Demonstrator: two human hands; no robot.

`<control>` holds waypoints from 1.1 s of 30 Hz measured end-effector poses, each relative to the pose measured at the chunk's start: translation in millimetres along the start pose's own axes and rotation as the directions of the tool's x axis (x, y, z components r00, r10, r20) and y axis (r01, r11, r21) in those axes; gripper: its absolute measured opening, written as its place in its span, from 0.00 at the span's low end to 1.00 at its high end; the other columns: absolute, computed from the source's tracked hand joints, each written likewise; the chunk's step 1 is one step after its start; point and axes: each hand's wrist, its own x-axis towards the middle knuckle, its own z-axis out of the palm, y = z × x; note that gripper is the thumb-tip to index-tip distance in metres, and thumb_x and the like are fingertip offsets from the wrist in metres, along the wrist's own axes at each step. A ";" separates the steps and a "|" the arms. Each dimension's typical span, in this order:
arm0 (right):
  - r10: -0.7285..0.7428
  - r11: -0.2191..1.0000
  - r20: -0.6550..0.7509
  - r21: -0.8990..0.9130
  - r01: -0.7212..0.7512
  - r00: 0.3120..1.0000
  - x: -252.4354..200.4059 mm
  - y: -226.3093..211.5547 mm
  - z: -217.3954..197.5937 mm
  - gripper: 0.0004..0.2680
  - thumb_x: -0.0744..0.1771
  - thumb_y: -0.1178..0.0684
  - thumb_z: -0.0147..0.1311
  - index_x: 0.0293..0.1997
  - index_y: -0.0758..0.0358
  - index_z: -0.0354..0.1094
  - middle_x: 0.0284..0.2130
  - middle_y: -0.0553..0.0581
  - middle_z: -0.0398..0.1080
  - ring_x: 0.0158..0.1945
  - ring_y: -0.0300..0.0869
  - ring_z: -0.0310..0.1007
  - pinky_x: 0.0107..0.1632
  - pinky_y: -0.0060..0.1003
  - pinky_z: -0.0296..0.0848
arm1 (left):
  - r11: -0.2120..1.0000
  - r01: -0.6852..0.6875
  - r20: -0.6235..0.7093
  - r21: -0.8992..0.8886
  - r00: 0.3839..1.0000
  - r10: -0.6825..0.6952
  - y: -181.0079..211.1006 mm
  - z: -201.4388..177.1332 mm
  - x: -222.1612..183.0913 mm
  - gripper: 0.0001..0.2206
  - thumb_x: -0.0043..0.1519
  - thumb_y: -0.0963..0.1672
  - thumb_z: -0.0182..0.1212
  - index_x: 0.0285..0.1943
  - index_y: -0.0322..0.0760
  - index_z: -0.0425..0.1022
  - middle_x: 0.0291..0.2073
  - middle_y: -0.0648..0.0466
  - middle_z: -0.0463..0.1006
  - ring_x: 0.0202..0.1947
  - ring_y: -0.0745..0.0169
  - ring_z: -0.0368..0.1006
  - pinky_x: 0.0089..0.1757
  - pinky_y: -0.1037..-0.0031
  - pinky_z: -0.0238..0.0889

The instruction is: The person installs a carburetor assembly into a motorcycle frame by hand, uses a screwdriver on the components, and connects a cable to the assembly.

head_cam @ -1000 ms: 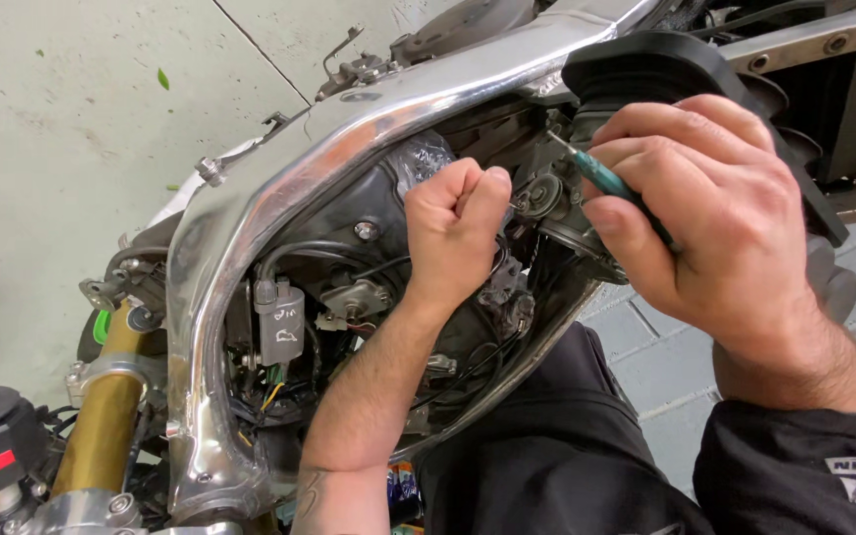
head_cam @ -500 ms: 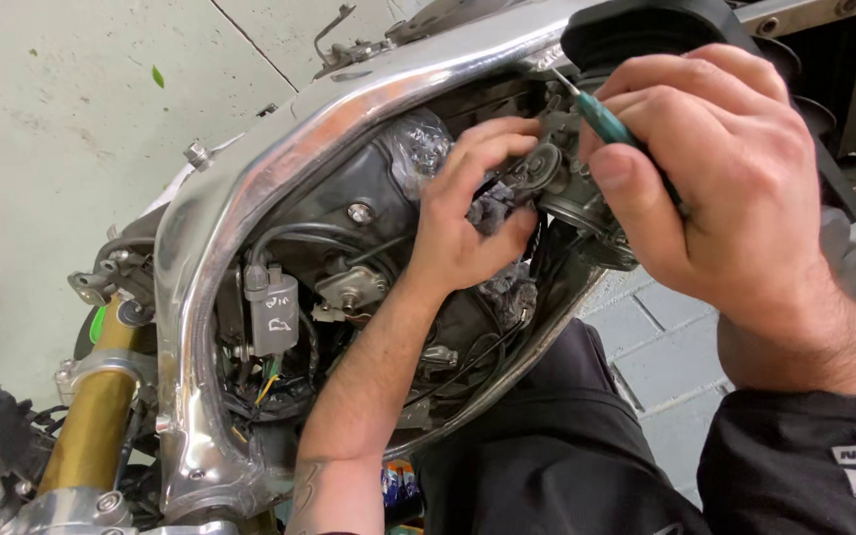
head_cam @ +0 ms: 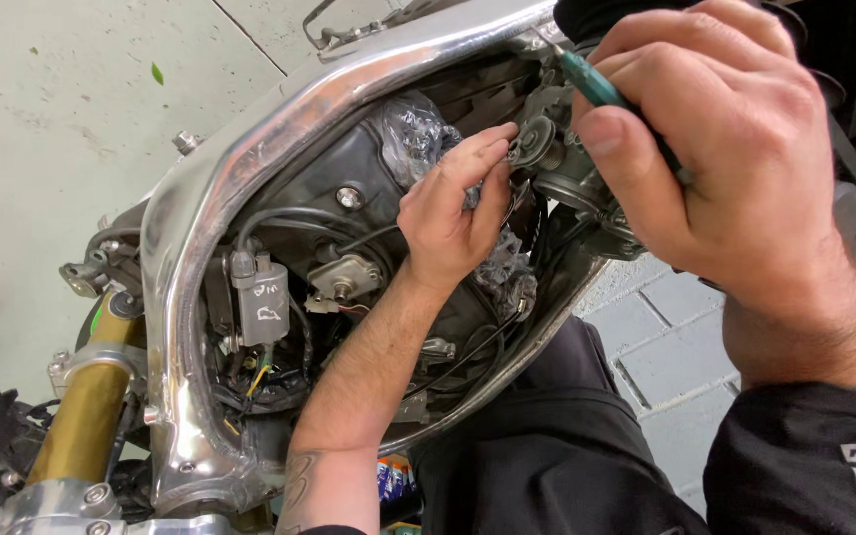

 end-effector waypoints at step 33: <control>-0.059 0.912 0.314 -0.368 0.179 0.948 -54.9 -12.3 -32.4 0.09 0.74 0.65 0.64 0.62 0.67 0.82 0.36 0.58 0.73 0.34 0.51 0.72 0.42 0.50 0.70 | 0.996 0.020 -0.003 -0.093 1.000 -0.020 17.9 4.3 8.2 0.08 0.70 0.38 0.62 0.56 0.35 0.75 0.51 0.53 0.82 0.51 0.60 0.84 0.56 0.72 0.80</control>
